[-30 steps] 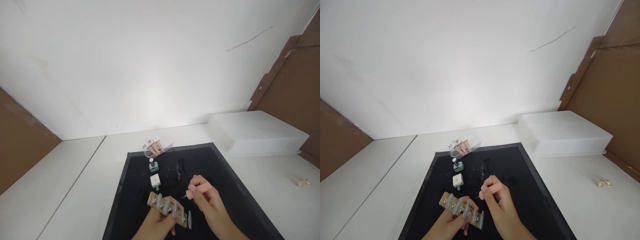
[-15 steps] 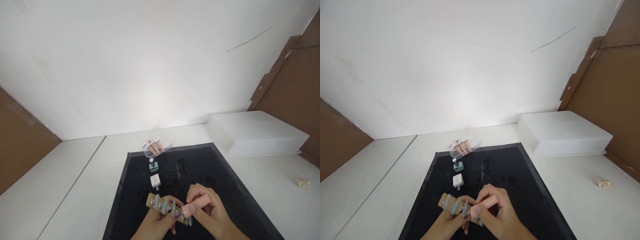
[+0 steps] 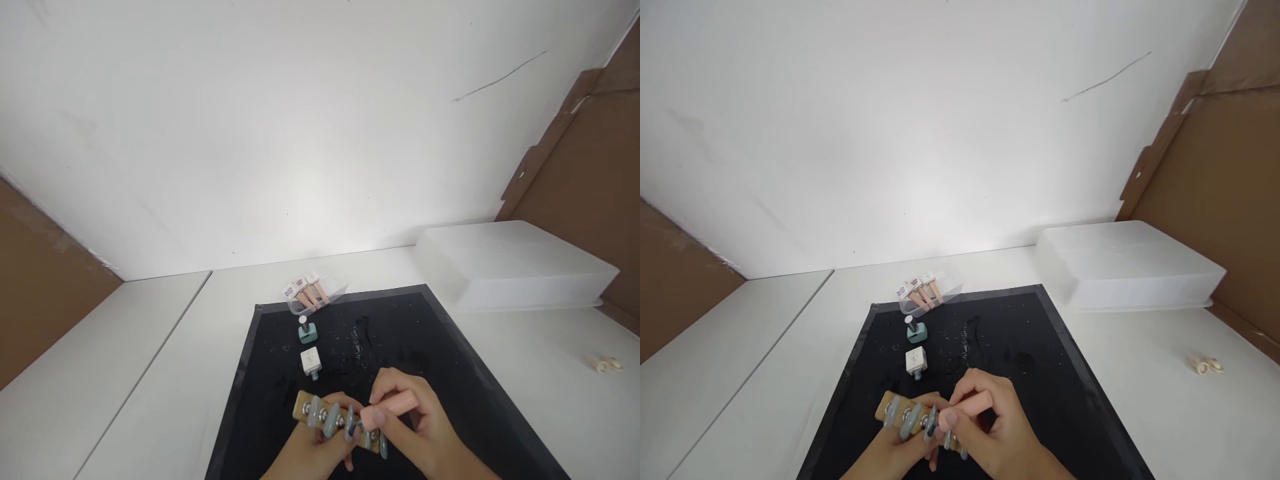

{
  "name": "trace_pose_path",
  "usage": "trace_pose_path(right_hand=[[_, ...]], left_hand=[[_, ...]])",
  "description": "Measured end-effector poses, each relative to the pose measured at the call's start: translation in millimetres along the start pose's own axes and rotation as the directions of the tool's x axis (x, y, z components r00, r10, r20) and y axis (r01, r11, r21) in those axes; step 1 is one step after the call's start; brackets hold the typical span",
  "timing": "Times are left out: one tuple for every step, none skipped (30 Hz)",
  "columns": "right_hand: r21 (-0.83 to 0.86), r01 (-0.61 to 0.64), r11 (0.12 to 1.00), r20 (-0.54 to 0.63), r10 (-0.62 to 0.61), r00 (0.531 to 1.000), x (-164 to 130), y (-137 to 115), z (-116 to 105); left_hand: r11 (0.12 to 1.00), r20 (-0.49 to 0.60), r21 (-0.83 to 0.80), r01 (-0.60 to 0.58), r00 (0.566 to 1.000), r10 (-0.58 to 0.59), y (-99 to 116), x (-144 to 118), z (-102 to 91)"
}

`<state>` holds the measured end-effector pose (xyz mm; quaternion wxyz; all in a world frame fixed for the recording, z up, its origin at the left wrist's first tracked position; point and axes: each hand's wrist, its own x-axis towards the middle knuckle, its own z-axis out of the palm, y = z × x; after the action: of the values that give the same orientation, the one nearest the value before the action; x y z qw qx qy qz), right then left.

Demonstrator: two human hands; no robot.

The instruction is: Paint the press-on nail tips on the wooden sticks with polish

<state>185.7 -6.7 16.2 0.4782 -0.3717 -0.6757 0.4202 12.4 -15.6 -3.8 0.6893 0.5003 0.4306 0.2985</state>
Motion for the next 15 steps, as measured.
trace_pose_path(right_hand=[[-0.004, 0.001, 1.0, -0.013, -0.001, 1.0, 0.1, 0.4, 0.1], [-0.01, 0.001, 1.0, -0.024, -0.001, 1.0, 0.3, 0.9, 0.2], [-0.016, 0.0, 1.0, -0.039, 0.0, 0.999, 0.4, 1.5, 0.1], [-0.021, -0.002, 1.0, -0.054, 0.001, 0.999, 0.6, 2.1, 0.1], [-0.023, -0.001, 1.0, -0.066, 0.0, 0.998, 0.8, 2.8, 0.0], [-0.022, 0.001, 1.0, -0.075, -0.002, 0.997, 1.1, 3.4, -0.1], [-0.018, -0.001, 1.0, -0.081, 0.0, 0.997, 1.4, 3.9, -0.2], [-0.016, -0.003, 1.0, -0.089, 0.002, 0.996, 1.7, 4.2, -0.2], [-0.019, -0.004, 1.0, -0.1, 0.002, 0.995, 2.1, 4.3, -0.2], [-0.028, -0.002, 1.0, -0.114, -0.001, 0.993, 2.3, 4.3, -0.2], [-0.041, 0.002, 0.999, -0.131, -0.007, 0.991, 2.4, 4.1, -0.2], [-0.055, 0.008, 0.998, -0.151, -0.016, 0.988, 2.3, 3.8, -0.2], [-0.067, 0.016, 0.998, -0.168, -0.027, 0.985, 2.2, 3.4, -0.2], [-0.073, 0.023, 0.997, -0.177, -0.036, 0.984, 1.9, 3.1, -0.3], [-0.074, 0.027, 0.997, -0.179, -0.04, 0.983, 1.7, 2.9, -0.4]], left_hand=[[1.0, 0.007, -0.005, -0.008, 1.0, 0.008, -2.9, 0.2, -1.2], [1.0, 0.011, -0.012, -0.015, 1.0, 0.015, -5.5, 0.4, -2.3], [1.0, 0.017, -0.019, -0.021, 1.0, 0.021, -7.9, 0.6, -3.3], [0.999, 0.022, -0.025, -0.027, 0.999, 0.027, -9.8, 0.8, -4.0], [0.999, 0.028, -0.03, -0.032, 0.999, 0.033, -11.4, 1.1, -4.5], [0.999, 0.035, -0.033, -0.037, 0.999, 0.038, -12.5, 1.3, -4.7], [0.999, 0.038, -0.033, -0.037, 0.999, 0.039, -13.4, 1.5, -4.8], [0.999, 0.037, -0.035, -0.038, 0.999, 0.04, -13.9, 1.7, -4.7], [0.999, 0.035, -0.034, -0.034, 0.999, 0.036, -14.3, 1.7, -4.6], [0.999, 0.03, -0.029, -0.03, 0.999, 0.031, -14.5, 1.6, -4.4], [0.999, 0.024, -0.026, -0.026, 0.999, 0.026, -14.7, 1.4, -4.4], [1.0, 0.02, -0.021, -0.019, 1.0, 0.02, -15.0, 1.1, -4.4], [1.0, 0.018, -0.014, -0.013, 1.0, 0.014, -15.3, 0.7, -4.6], [1.0, 0.017, -0.007, -0.008, 1.0, 0.008, -15.7, 0.4, -4.9], [1.0, 0.017, -0.004, -0.004, 1.0, 0.004, -16.2, 0.1, -5.2]])
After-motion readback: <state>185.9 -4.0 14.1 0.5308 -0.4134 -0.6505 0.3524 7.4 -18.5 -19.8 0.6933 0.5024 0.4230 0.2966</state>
